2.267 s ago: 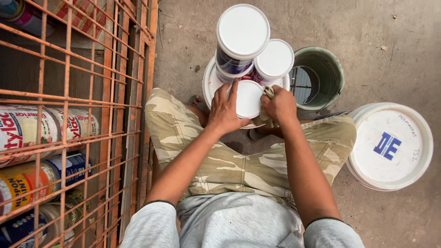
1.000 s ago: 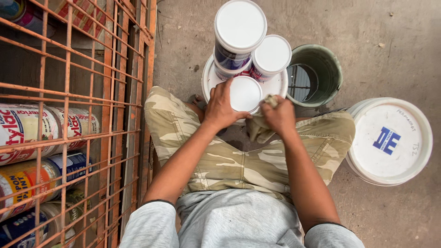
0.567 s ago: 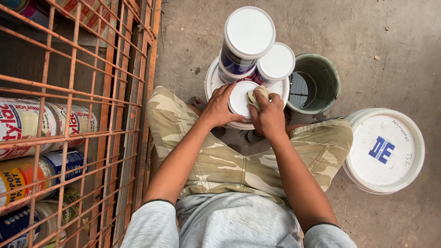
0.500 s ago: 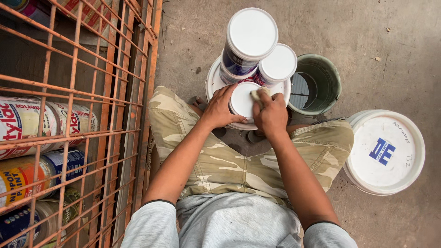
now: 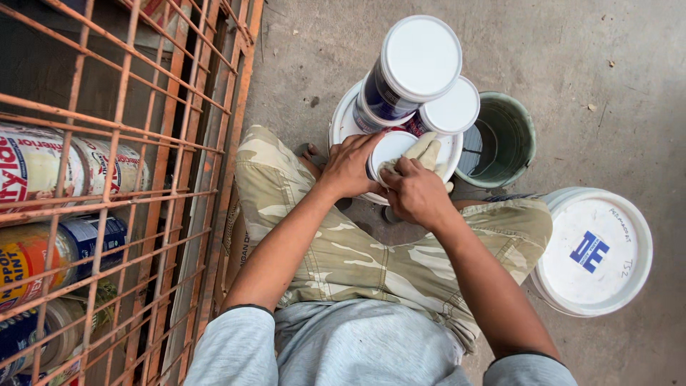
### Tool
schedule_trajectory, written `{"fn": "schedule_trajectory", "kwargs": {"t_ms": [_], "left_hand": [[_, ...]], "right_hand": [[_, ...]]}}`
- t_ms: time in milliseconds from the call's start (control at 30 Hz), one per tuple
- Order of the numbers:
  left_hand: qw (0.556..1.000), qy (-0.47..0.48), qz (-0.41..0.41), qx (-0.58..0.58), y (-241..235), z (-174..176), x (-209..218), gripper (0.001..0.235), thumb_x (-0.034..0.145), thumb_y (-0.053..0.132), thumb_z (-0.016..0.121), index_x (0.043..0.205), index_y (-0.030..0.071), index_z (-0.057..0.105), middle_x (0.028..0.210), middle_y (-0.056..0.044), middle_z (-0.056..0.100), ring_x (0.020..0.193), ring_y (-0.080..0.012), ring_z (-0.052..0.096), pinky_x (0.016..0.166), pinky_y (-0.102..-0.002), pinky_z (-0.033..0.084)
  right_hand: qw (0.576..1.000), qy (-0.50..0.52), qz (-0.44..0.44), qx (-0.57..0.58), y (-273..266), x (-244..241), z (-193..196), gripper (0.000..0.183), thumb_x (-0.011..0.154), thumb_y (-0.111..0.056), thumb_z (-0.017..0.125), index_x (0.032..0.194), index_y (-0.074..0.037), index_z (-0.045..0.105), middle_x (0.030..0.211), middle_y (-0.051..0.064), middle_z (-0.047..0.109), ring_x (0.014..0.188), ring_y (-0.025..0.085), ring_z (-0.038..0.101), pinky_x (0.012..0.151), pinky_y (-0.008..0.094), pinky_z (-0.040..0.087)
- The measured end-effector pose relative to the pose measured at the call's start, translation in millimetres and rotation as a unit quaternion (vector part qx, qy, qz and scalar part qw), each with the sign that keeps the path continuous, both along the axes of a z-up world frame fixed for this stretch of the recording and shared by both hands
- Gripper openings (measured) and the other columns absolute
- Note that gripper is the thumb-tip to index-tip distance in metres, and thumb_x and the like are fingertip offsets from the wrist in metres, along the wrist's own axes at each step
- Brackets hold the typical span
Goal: The person wipes the lids and sides of several small white and blue paint containers using a cloth, then places them on top of a larger paint bucket.
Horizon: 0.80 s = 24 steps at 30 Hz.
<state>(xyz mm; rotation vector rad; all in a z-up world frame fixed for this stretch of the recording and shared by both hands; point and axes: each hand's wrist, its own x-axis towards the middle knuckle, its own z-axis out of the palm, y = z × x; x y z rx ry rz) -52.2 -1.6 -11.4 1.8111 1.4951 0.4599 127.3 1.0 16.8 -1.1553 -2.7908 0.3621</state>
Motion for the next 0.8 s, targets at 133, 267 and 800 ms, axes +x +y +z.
{"fn": "schedule_trajectory", "kwargs": {"t_ms": [133, 267, 800], "left_hand": [[0.999, 0.018, -0.016, -0.024, 1, 22, 1, 0.107, 0.05, 0.06, 0.071, 0.139, 0.017, 0.028, 0.138, -0.002, 0.039, 0.126, -0.0245, 0.034, 0.091, -0.051, 0.035], [1.0, 0.001, -0.008, -0.023, -3, 18, 4, 0.108, 0.05, 0.062, 0.072, 0.136, 0.012, 0.032, 0.137, -0.006, 0.041, 0.125, -0.0265, 0.036, 0.09, -0.052, 0.036], [0.999, -0.028, 0.023, 0.001, -5, 5, 1, 0.098, 0.054, 0.058, 0.074, 0.133, 0.01, 0.038, 0.131, -0.007, 0.046, 0.123, -0.0293, 0.039, 0.091, -0.054, 0.035]], "right_hand": [[0.995, -0.084, -0.05, 0.033, 12, 31, -8, 0.016, 0.062, -0.032, 0.057, 0.069, -0.021, 0.066, 0.071, 0.003, 0.053, 0.069, 0.024, 0.06, 0.053, 0.033, 0.051], [0.977, -0.08, -0.182, 0.079, 43, 29, -35, 0.018, 0.07, -0.028, 0.058, 0.077, -0.014, 0.067, 0.071, 0.005, 0.053, 0.063, 0.025, 0.06, 0.049, 0.035, 0.05], [0.989, 0.074, 0.026, 0.126, 44, -12, -34, 0.012, 0.075, -0.021, 0.054, 0.08, -0.023, 0.065, 0.082, 0.002, 0.051, 0.073, 0.024, 0.055, 0.057, 0.035, 0.05]]}}
